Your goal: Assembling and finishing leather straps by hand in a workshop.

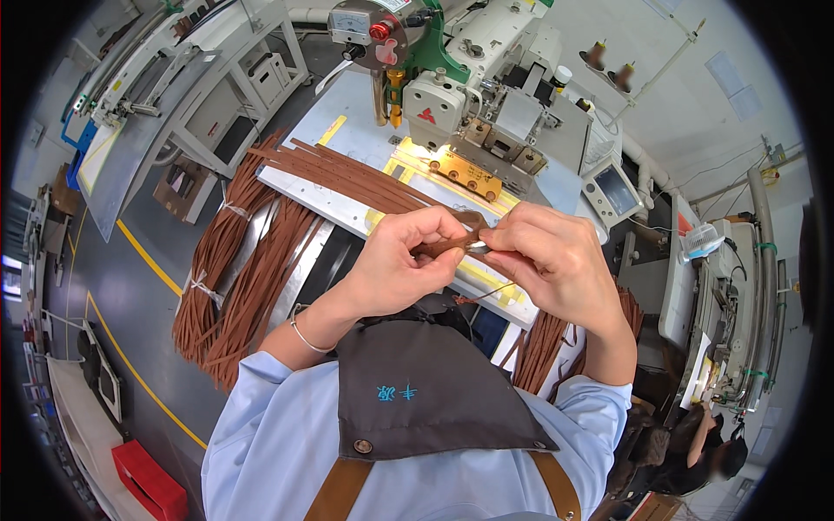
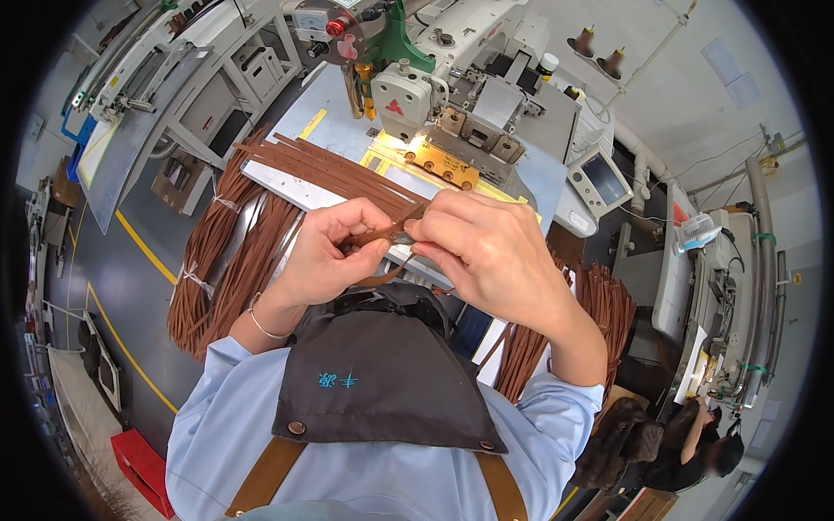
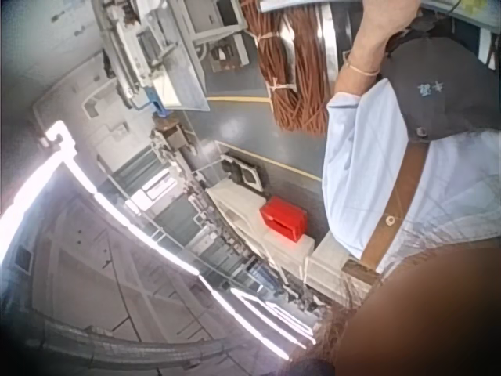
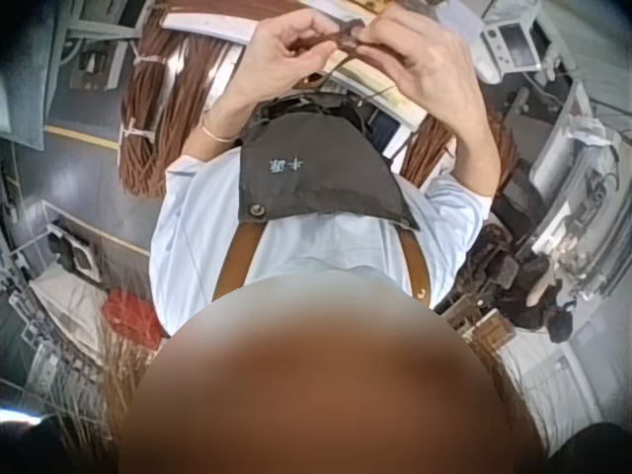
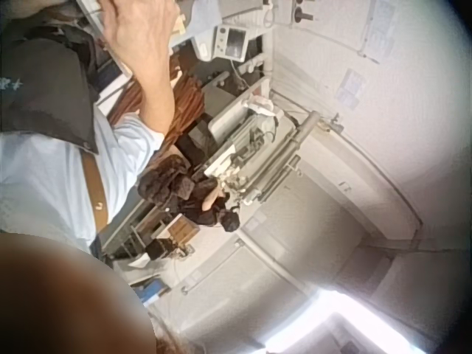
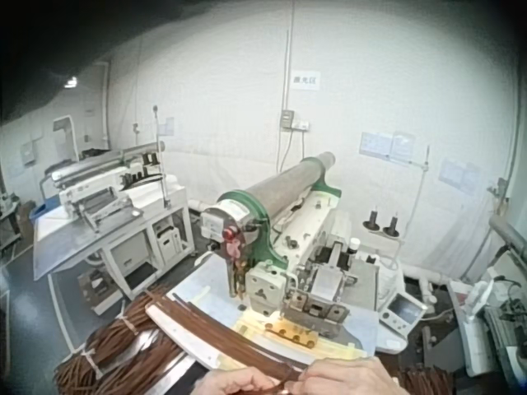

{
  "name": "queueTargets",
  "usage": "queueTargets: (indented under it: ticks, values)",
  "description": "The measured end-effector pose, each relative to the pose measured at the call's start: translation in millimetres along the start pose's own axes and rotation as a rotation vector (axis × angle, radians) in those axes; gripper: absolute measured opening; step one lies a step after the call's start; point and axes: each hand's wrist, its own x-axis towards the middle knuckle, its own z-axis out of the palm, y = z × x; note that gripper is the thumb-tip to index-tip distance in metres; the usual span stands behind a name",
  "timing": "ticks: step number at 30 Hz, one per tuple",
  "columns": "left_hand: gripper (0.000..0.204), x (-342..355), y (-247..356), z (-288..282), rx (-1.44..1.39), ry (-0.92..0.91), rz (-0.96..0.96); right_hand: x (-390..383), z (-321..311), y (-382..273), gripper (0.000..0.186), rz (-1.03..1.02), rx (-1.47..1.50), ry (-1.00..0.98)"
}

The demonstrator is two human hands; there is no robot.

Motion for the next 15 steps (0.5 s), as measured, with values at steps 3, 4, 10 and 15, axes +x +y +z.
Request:
queueTargets:
  ticks: [3, 4, 10, 15]
  values:
    - [0.006, 2, -1, 2, -0.047, 0.011, -0.015, -2, 2, 3, 0.019, 0.014, 0.066, 0.007]
    - [0.006, 2, -2, 1, -0.046, 0.011, -0.015, -3, 3, 3, 0.016, 0.044, 0.103, 0.006]
    - [0.007, 6, -8, -1, -0.119, -0.032, -0.060, -5, 10, 12, 0.013, 0.102, 0.303, 0.032]
    - [0.007, 10, -7, 1, -0.209, 0.004, 0.013, -6, 12, 14, 0.014, 0.071, 0.518, -0.006]
